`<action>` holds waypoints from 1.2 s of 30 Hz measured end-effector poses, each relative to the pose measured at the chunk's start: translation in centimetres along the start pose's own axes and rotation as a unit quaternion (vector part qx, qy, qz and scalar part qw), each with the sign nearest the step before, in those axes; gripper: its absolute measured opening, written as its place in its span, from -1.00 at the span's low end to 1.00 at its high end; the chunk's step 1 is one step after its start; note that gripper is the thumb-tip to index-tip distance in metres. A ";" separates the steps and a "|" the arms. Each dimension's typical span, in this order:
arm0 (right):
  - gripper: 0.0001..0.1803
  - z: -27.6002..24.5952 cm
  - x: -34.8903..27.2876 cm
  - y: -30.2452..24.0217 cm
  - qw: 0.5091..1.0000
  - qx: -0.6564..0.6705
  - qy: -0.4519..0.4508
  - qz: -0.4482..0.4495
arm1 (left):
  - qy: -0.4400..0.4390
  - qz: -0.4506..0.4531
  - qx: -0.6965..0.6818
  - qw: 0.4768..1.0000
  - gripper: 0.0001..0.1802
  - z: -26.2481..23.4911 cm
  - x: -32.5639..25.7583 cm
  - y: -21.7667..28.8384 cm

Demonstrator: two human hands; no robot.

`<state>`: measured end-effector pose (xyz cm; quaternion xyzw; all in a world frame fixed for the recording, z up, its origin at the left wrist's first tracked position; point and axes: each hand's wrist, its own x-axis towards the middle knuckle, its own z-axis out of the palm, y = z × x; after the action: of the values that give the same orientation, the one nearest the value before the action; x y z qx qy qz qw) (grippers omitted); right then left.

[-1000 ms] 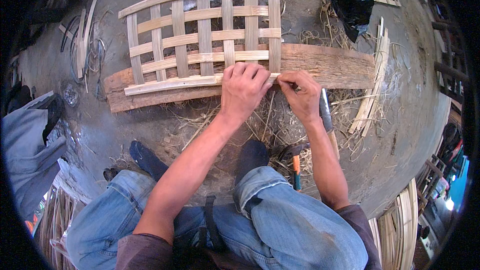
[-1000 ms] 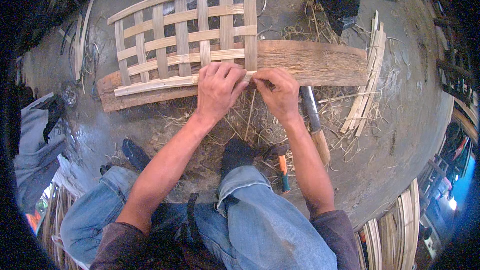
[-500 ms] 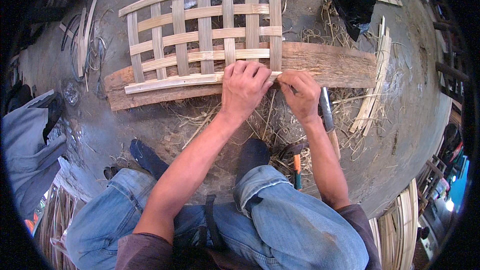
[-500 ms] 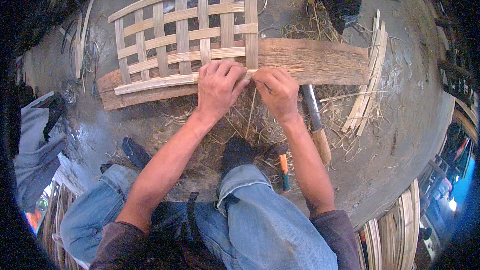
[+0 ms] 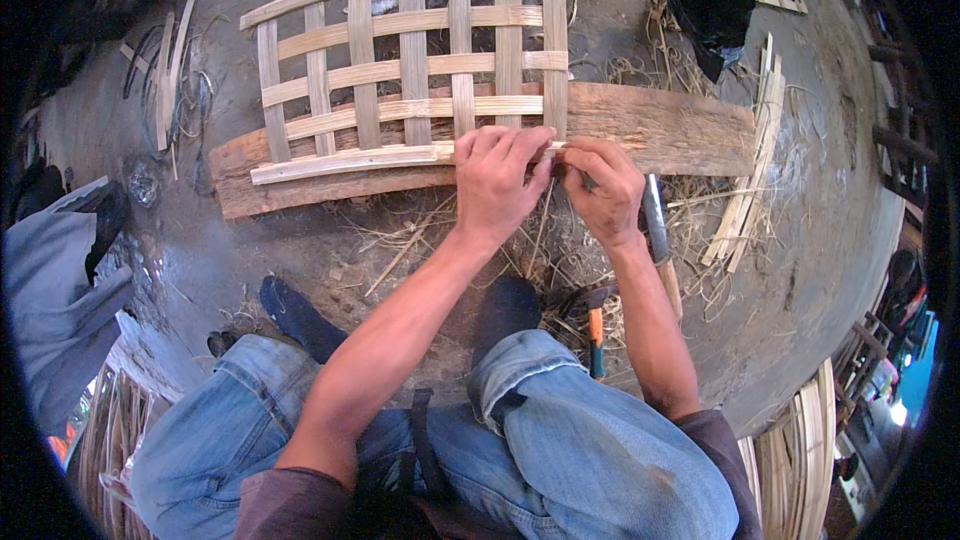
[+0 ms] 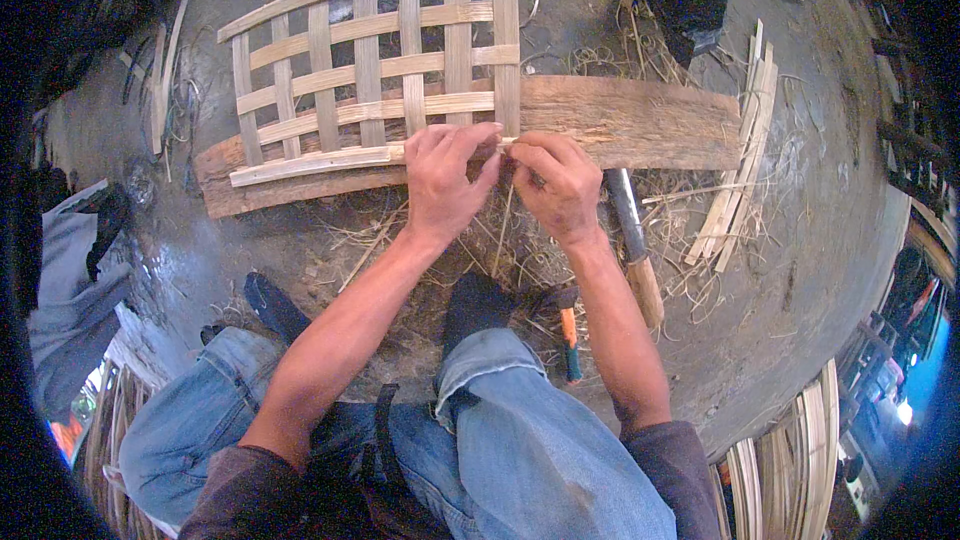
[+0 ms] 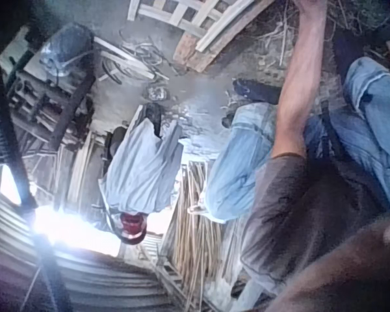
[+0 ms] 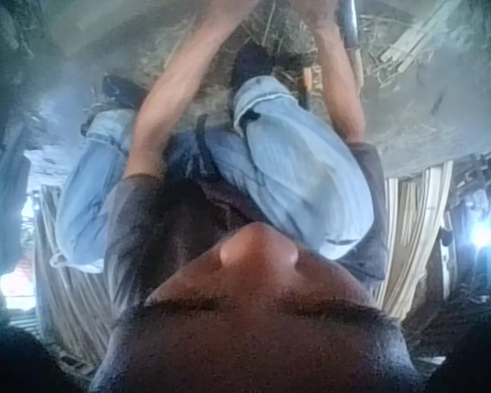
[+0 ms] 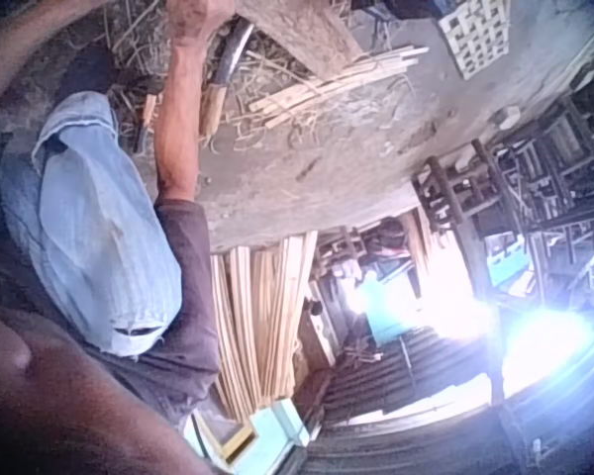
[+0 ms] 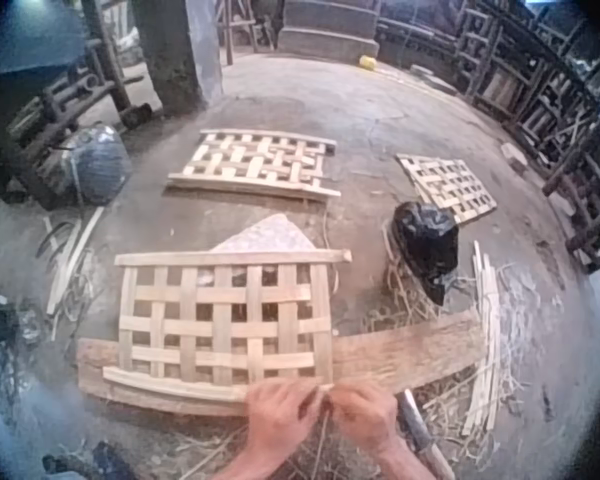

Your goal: The person assembles a wooden lattice panel by hand, inserting thin wooden strips into a frame and tapping them into place with a hammer. They flip the panel to work on both sides and use a machete to trim excess material.

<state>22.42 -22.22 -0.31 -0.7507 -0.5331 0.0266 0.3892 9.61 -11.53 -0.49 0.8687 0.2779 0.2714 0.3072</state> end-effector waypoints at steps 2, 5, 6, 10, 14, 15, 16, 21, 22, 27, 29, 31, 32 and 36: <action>-0.74 0.0 0.1 -0.1 1.000 0.000 0.002 0.001 | 0.000 -0.002 -0.015 1.000 -0.56 0.2 0.2 -0.1; -0.75 -0.2 0.2 -0.1 1.000 0.000 0.003 0.004 | -0.001 0.005 -0.031 0.999 -0.56 0.5 0.3 0.0; -0.76 -0.1 0.2 -0.1 1.000 0.003 0.002 0.007 | 0.000 0.006 -0.034 0.999 -0.56 0.5 0.4 -0.1; -0.76 -0.1 0.3 -0.2 1.000 0.010 -0.003 0.014 | 0.001 0.012 -0.029 0.999 -0.54 0.5 0.3 -0.3; -0.76 -0.2 0.3 -0.1 1.000 0.016 -0.007 0.012 | 0.010 0.021 -0.035 0.999 -0.55 0.7 0.5 -0.3; -0.76 -0.2 0.3 0.0 1.000 0.019 -0.005 0.009 | 0.015 0.024 -0.032 0.999 -0.56 0.9 0.5 -0.3; -0.76 -0.3 0.4 0.0 1.000 0.021 -0.002 0.005 | 0.020 0.026 -0.029 0.999 -0.57 1.0 0.6 -0.2; -0.77 -2.3 -1.9 -2.1 0.990 0.056 0.044 0.124 | 0.013 0.031 -0.033 0.999 -0.56 1.0 0.4 -0.6; -0.77 -3.7 -3.6 -3.2 0.982 0.056 0.067 0.167 | 0.010 0.028 -0.038 0.999 -0.55 1.0 0.4 -0.7; -0.72 -6.2 -20.0 -7.1 0.900 -0.051 0.056 0.430 | 0.021 0.048 -0.028 0.998 -0.60 1.3 0.6 -0.3; -0.67 -6.8 -23.4 -8.2 0.890 -0.073 -0.008 0.451 | 0.022 0.048 -0.021 0.998 -0.61 1.2 0.5 -0.1; -0.62 -6.8 -25.7 -8.1 0.905 -0.118 -0.049 0.406 | 0.027 0.050 -0.016 0.998 -0.61 1.3 0.7 -0.5; -0.62 -7.1 -25.9 -8.1 0.899 -0.114 -0.078 0.416 | 0.020 0.045 -0.018 0.999 -0.61 1.2 0.7 -0.5; -0.65 -7.0 -26.8 -7.9 0.892 -0.091 -0.087 0.435 | 0.013 0.043 -0.029 0.999 -0.62 1.3 0.7 -0.4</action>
<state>7.91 -47.11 -0.59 -0.9343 -0.1850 0.2095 0.2212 10.75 -11.31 -1.46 0.8670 0.2365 0.3035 0.3165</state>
